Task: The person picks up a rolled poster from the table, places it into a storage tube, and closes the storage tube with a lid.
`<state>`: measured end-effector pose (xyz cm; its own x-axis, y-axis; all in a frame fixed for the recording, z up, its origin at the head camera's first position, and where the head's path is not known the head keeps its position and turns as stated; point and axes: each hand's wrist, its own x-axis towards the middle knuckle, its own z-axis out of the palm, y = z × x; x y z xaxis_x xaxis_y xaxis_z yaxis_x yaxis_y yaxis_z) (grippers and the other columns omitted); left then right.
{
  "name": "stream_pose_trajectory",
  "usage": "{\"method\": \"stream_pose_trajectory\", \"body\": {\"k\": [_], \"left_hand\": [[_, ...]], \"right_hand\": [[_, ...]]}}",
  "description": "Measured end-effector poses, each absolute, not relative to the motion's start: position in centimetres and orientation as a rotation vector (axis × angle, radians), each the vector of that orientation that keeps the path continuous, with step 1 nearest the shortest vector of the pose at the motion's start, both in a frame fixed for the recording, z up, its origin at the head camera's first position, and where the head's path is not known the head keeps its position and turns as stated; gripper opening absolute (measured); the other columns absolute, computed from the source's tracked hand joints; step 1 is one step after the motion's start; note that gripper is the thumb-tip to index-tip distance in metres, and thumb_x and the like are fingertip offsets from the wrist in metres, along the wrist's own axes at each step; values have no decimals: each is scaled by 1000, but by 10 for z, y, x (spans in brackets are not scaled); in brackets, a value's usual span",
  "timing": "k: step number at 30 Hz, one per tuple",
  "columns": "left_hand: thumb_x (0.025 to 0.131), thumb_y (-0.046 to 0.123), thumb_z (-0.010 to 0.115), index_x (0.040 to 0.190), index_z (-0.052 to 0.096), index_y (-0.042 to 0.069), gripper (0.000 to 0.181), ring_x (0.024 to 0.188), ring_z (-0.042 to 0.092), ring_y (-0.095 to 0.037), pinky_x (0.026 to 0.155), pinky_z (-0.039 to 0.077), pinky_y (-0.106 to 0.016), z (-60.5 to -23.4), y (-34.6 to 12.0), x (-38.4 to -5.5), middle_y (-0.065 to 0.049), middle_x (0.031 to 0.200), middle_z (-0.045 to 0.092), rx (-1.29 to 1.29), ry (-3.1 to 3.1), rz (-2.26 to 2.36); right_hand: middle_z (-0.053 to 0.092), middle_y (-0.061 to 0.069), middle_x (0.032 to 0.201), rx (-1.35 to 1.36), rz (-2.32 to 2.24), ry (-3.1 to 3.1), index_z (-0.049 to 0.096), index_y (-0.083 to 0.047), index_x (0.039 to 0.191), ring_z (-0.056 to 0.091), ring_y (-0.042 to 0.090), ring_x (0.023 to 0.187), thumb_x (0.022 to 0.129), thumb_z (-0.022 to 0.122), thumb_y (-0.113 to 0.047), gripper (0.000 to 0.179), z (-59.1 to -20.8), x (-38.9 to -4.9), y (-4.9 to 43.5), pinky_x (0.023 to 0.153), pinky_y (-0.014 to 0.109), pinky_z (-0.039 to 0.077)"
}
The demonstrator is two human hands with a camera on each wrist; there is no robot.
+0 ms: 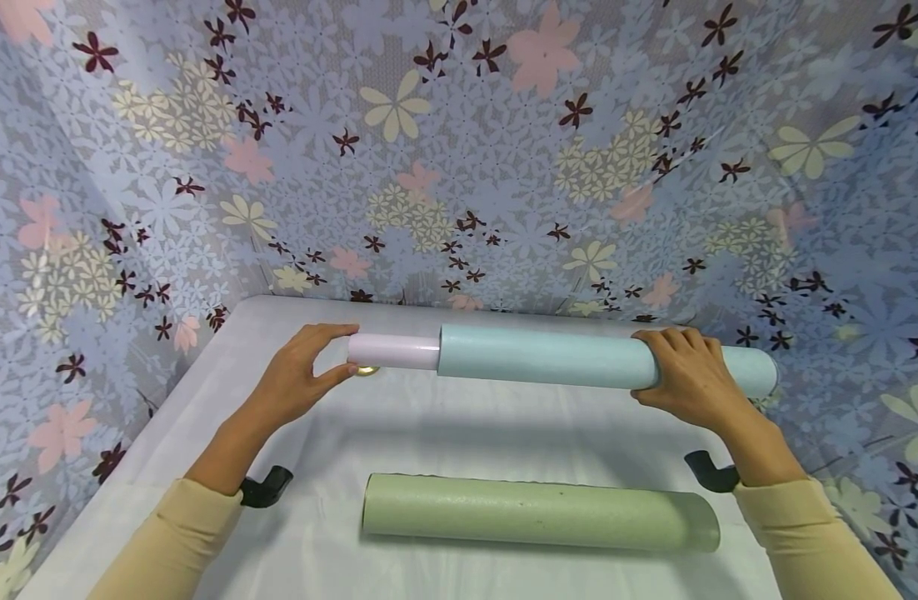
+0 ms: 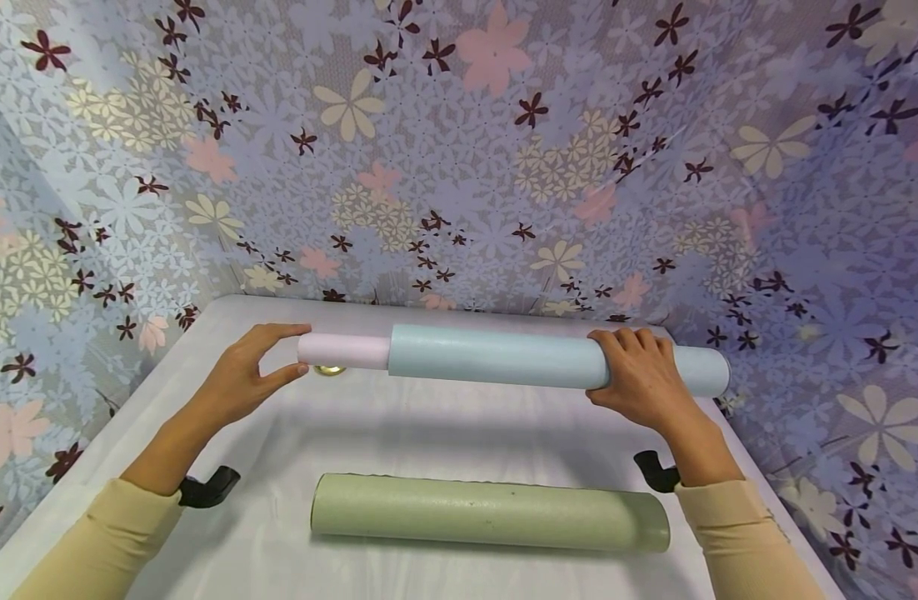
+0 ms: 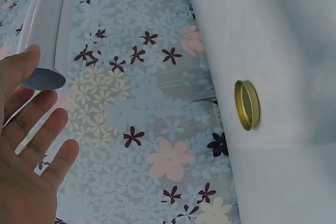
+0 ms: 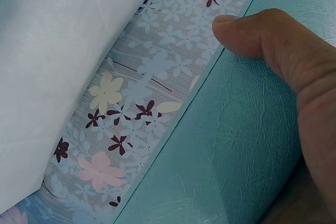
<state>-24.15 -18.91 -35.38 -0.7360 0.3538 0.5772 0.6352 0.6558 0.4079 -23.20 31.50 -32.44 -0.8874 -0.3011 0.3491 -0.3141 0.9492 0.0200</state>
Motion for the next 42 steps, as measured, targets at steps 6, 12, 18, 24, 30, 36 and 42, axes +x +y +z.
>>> {"method": "stream_pose_trajectory", "body": {"k": [6,12,18,24,30,36,42], "left_hand": [[78,15,76,128,56,12,54,111,55,-27,82,49,-46,-355,-187,-242,-12,124,60,-810,-2373,-841],[77,14,76,128,57,11,54,113,55,-28,87,49,-50,-355,-179,-243,-12,123,61,-831,-2357,-856],[80,17,75,129,56,13,53,114,55,-26,89,49,-49,-354,-168,-244,-10,125,60,-858,-2372,-872],[81,18,74,128,57,13,51,113,56,-25,89,50,-47,-355,-157,-247,-8,124,61,-887,-2370,-887],[79,17,75,125,60,12,49,112,57,-24,91,49,-47,-355,-143,-248,-8,121,63,-923,-2309,-935],[79,15,75,125,59,12,49,115,57,-25,96,47,-48,-357,-130,-249,-7,123,64,-962,-2269,-948],[80,17,74,126,58,12,49,114,58,-24,97,47,-47,-358,-122,-250,-7,122,64,-997,-2252,-947]], "right_hand": [[53,24,122,450,55,-2747,47,-8,129,40,49,113,60,85,-29,81,-324,-232,314,86,62,31],[54,24,121,447,48,-2743,47,-9,129,42,47,111,60,85,-30,81,-325,-232,312,85,62,31],[54,24,120,447,44,-2749,47,-10,130,42,46,110,61,85,-30,82,-326,-232,311,86,62,32],[54,24,121,456,42,-2749,47,-9,130,42,46,111,61,85,-29,81,-326,-232,309,86,62,32],[54,25,121,468,49,-2736,46,-9,130,41,48,110,62,85,-28,81,-327,-231,308,86,63,31],[54,24,121,469,53,-2735,46,-10,130,41,48,110,62,85,-29,80,-327,-231,307,86,63,31],[54,24,121,461,66,-2741,47,-10,130,42,47,111,62,84,-28,80,-327,-230,308,87,63,31]]}}
